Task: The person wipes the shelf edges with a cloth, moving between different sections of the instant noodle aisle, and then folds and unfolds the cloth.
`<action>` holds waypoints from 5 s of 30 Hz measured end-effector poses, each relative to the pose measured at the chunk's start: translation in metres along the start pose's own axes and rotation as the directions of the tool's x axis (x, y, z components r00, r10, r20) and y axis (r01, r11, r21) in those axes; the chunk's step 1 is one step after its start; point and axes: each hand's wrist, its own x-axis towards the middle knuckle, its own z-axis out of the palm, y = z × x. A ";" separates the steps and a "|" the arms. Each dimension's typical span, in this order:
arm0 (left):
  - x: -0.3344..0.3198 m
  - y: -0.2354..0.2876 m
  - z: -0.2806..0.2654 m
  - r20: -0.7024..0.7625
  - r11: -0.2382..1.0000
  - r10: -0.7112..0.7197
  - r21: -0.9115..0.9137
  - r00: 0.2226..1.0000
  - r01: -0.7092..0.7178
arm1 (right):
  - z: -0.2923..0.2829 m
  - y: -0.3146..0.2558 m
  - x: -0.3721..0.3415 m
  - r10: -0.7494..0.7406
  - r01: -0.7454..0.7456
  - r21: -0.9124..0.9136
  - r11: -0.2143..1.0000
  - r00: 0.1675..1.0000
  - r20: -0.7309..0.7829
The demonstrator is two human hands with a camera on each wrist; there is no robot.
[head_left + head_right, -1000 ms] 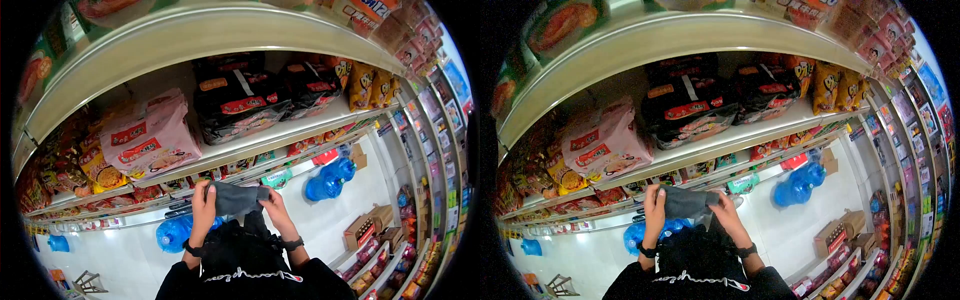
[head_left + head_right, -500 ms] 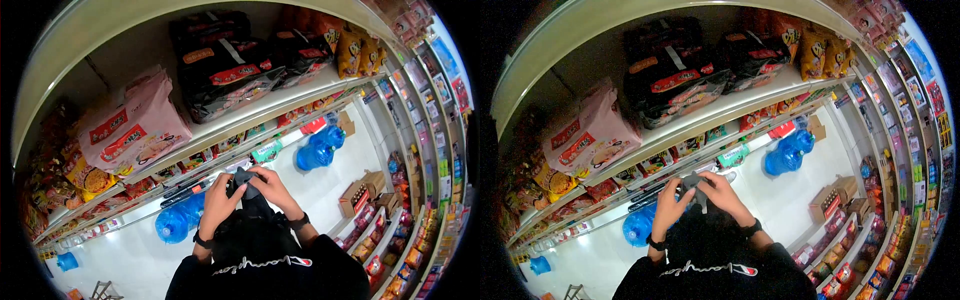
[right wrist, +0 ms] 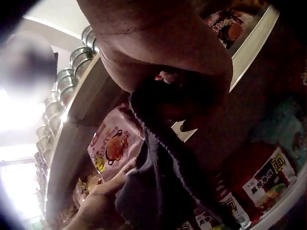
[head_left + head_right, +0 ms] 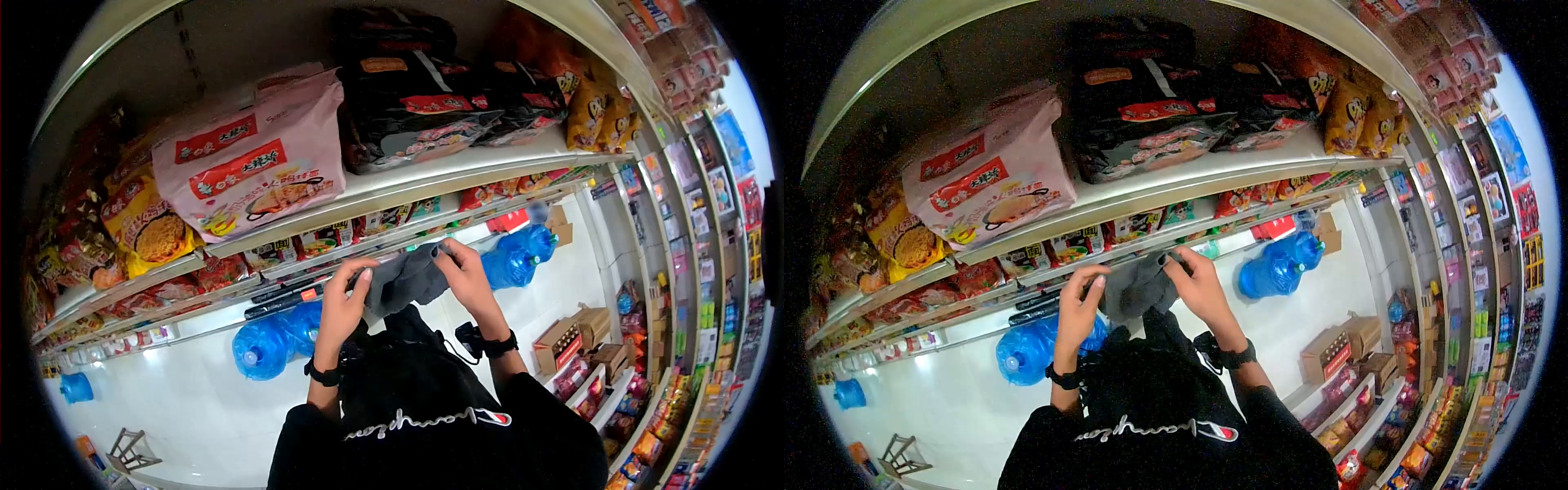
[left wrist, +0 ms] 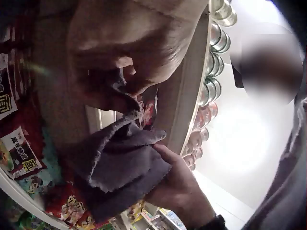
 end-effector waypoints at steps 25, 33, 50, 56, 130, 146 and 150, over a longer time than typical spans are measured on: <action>0.026 0.022 0.048 -0.096 0.898 0.343 0.325 0.934 -0.297 | 0.000 0.028 0.000 -0.093 0.093 0.008 0.996 0.996 0.008; 0.038 0.027 0.065 0.122 0.872 0.357 0.311 0.926 -0.378 | -0.008 0.021 0.000 -0.149 0.155 0.033 0.987 0.979 -0.136; 0.057 0.034 0.071 0.226 0.911 0.313 0.205 0.922 -0.359 | -0.037 0.007 -0.008 -0.243 0.240 -0.038 0.970 0.964 -0.108; 0.056 0.034 0.073 0.094 0.987 0.080 0.131 0.992 -0.092 | -0.038 0.002 -0.006 -0.175 0.179 0.047 0.983 0.980 -0.093; 0.077 0.057 0.053 0.223 0.888 0.377 0.187 0.899 -0.419 | 0.030 0.045 0.013 -0.386 0.209 -0.468 0.859 0.864 -0.323; 0.074 0.069 0.053 0.211 0.769 0.397 0.454 0.893 -0.449 | 0.029 0.058 -0.024 -0.368 0.290 -0.256 0.922 0.859 -0.355; 0.080 0.077 0.057 0.286 0.781 0.363 0.425 0.887 -0.457 | 0.028 0.054 -0.026 -0.432 0.359 -0.267 0.894 0.849 -0.305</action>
